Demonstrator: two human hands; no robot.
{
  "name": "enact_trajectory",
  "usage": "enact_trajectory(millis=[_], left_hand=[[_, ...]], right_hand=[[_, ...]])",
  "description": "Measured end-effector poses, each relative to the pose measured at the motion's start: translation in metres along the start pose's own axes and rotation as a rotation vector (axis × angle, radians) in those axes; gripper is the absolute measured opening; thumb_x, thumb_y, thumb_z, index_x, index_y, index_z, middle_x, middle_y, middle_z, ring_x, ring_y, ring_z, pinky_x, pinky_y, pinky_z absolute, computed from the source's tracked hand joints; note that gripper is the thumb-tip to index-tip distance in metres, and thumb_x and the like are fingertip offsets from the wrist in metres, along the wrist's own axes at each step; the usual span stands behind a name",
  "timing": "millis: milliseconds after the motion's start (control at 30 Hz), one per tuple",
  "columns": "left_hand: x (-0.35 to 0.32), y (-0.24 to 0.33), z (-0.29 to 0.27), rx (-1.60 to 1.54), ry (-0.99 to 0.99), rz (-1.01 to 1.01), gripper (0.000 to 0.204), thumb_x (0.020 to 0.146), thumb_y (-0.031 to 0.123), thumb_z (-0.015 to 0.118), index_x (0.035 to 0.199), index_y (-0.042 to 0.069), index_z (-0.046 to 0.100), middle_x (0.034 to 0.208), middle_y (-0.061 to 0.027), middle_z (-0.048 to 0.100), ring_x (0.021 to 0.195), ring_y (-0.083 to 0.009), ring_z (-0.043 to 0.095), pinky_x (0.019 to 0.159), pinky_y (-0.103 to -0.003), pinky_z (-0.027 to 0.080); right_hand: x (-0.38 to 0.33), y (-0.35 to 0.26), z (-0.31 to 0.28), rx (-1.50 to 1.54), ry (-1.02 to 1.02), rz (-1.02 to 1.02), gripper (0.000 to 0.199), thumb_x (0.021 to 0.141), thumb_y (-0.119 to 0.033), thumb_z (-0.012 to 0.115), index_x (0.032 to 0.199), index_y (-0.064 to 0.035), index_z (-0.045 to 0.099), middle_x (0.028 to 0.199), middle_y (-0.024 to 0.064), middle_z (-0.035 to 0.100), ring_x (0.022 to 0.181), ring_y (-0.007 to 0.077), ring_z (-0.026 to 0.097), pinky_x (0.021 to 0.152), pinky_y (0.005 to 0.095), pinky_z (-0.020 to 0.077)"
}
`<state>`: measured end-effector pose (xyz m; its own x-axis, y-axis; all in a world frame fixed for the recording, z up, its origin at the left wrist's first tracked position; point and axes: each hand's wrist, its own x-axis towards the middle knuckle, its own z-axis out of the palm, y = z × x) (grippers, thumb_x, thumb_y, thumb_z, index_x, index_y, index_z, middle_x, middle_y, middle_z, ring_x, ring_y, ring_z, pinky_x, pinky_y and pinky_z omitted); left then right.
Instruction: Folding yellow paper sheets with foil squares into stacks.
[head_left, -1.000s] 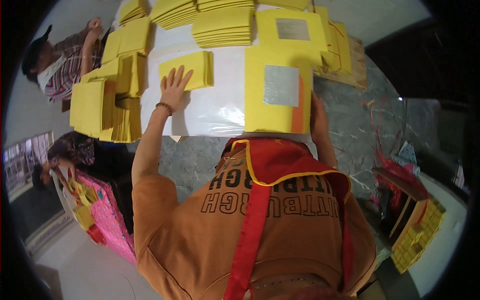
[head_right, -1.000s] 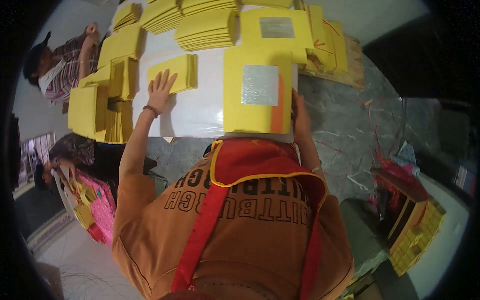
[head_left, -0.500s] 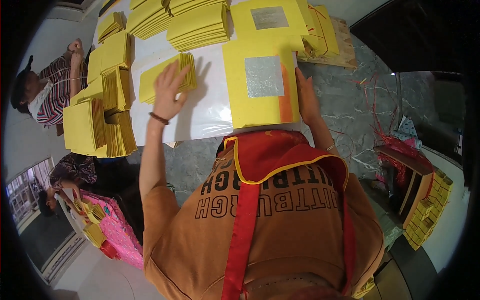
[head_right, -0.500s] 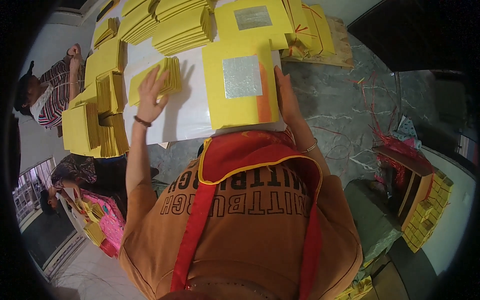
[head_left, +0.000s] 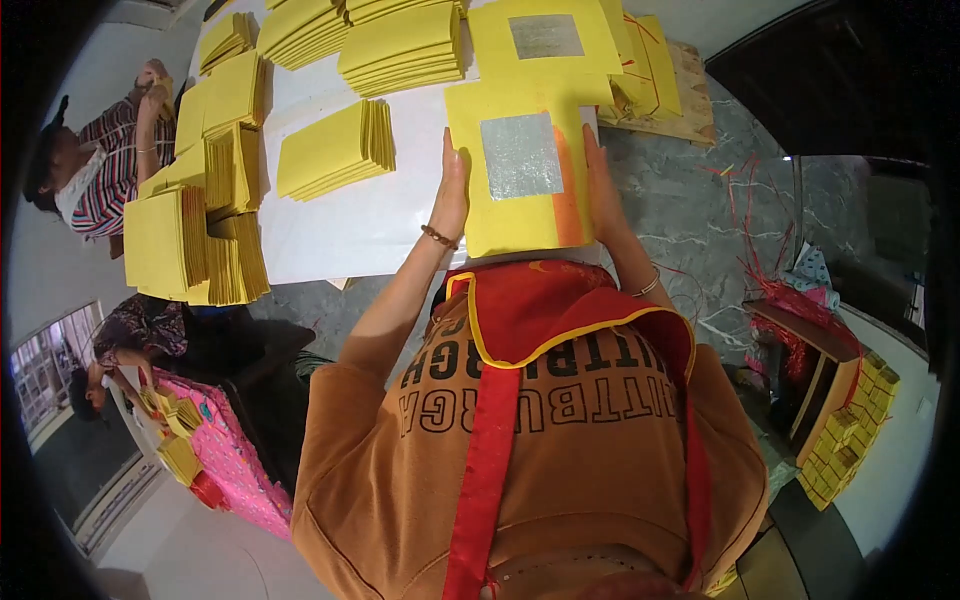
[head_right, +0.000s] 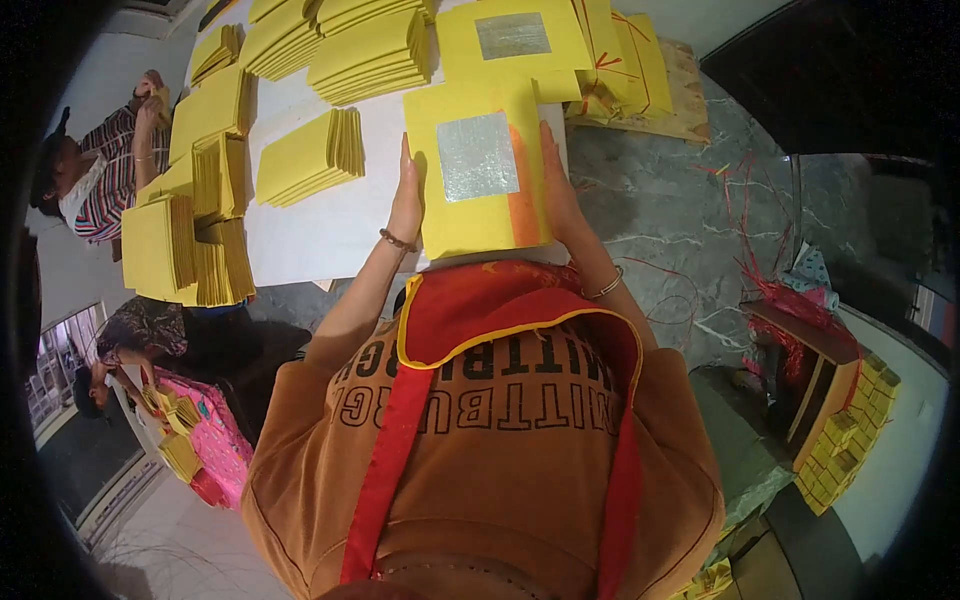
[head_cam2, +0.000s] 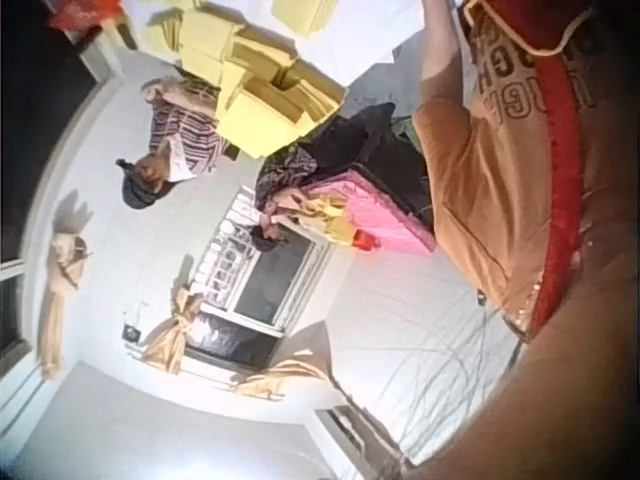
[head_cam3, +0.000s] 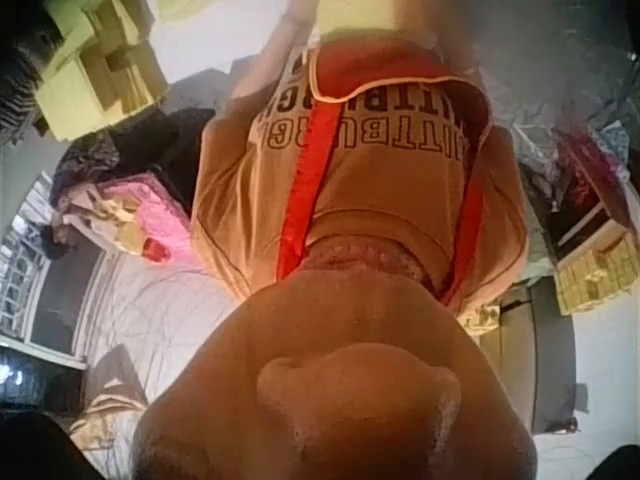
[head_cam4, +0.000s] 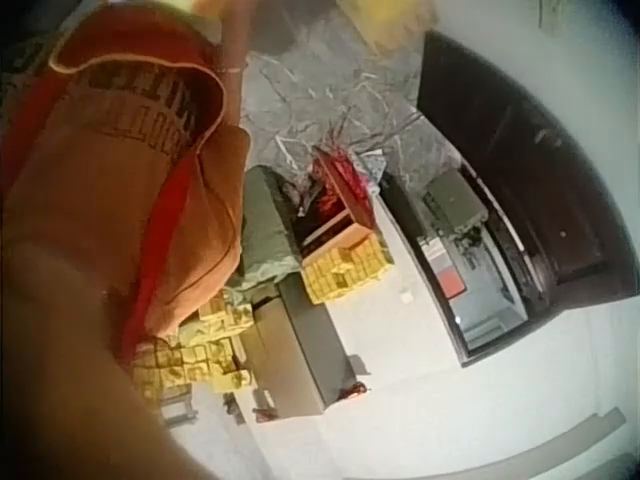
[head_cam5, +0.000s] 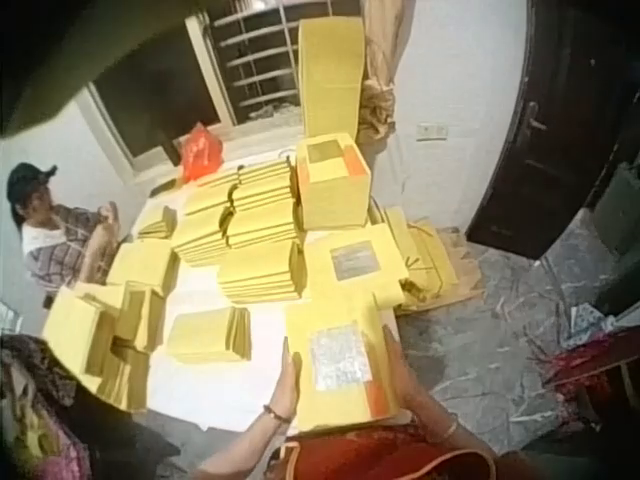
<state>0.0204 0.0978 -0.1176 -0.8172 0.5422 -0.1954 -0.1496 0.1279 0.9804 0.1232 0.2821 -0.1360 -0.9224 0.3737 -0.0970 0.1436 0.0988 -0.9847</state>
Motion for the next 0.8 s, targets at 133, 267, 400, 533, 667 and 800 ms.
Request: enact_trajectory(millis=[133,267,400,533,667,800], left_hand=[[-0.003,-0.004,0.006,-0.188,0.049,-0.111,0.062,0.093,0.046,0.018,0.14,0.01,0.002,0.145,-0.01,0.01,0.132,-0.0214,0.013,0.107,-0.032,0.014],[0.0,-0.009,0.007,-0.383,-0.005,-0.065,0.061,0.093,0.047,0.018,0.14,0.011,0.002,0.145,-0.0112,0.008,0.133,-0.0222,0.012,0.107,-0.032,0.015],[-0.002,-0.009,0.009,0.004,0.062,0.108,0.062,0.091,0.043,0.028,0.138,0.008,0.008,0.143,-0.015,0.011,0.131,-0.0259,0.015,0.106,-0.036,0.016],[-0.01,-0.006,0.006,0.392,0.123,0.282,0.063,0.089,0.039,0.037,0.137,0.004,0.015,0.141,-0.0188,0.015,0.13,-0.0297,0.018,0.104,-0.04,0.017],[-0.015,0.004,0.005,0.779,0.18,0.473,0.064,0.087,0.035,0.046,0.135,0.0,0.021,0.14,-0.0226,0.018,0.128,-0.0334,0.021,0.103,-0.044,0.018],[-0.039,0.035,0.011,1.054,-0.112,0.71,0.065,0.071,0.036,0.066,0.125,0.008,0.042,0.128,-0.0153,0.037,0.114,-0.0305,0.036,0.093,-0.044,0.028]], right_hand=[[0.003,-0.007,0.001,0.489,-0.048,0.11,0.054,0.096,-0.037,0.016,0.139,-0.006,0.008,0.145,0.0079,0.012,0.132,0.019,0.014,0.107,0.0296,0.0122],[-0.001,-0.015,0.001,0.509,-0.027,0.098,0.061,0.094,-0.047,0.012,0.139,-0.0056,0.008,0.146,0.008,0.009,0.133,0.0205,0.011,0.108,0.0314,0.0097],[-0.009,-0.009,-0.005,0.649,-0.037,0.124,0.067,0.092,-0.051,0.011,0.139,-0.0031,0.007,0.146,0.0086,0.008,0.133,0.02,0.01,0.108,0.0315,0.0097],[-0.015,-0.009,-0.004,0.589,-0.099,0.105,0.064,0.093,-0.047,0.011,0.139,-0.0017,0.006,0.146,0.0092,0.007,0.133,0.0195,0.009,0.107,0.0309,0.0093],[-0.014,0.001,-0.003,0.542,0.028,0.108,0.067,0.092,-0.051,0.013,0.139,-0.0035,0.008,0.145,0.0096,0.011,0.133,0.02,0.009,0.107,0.0344,0.009],[-0.022,0.003,-0.01,0.47,0.087,0.083,0.057,0.094,-0.046,0.019,0.135,-0.0067,0.029,0.144,0.0094,0.018,0.133,0.02,0.013,0.106,0.0351,0.0109]])
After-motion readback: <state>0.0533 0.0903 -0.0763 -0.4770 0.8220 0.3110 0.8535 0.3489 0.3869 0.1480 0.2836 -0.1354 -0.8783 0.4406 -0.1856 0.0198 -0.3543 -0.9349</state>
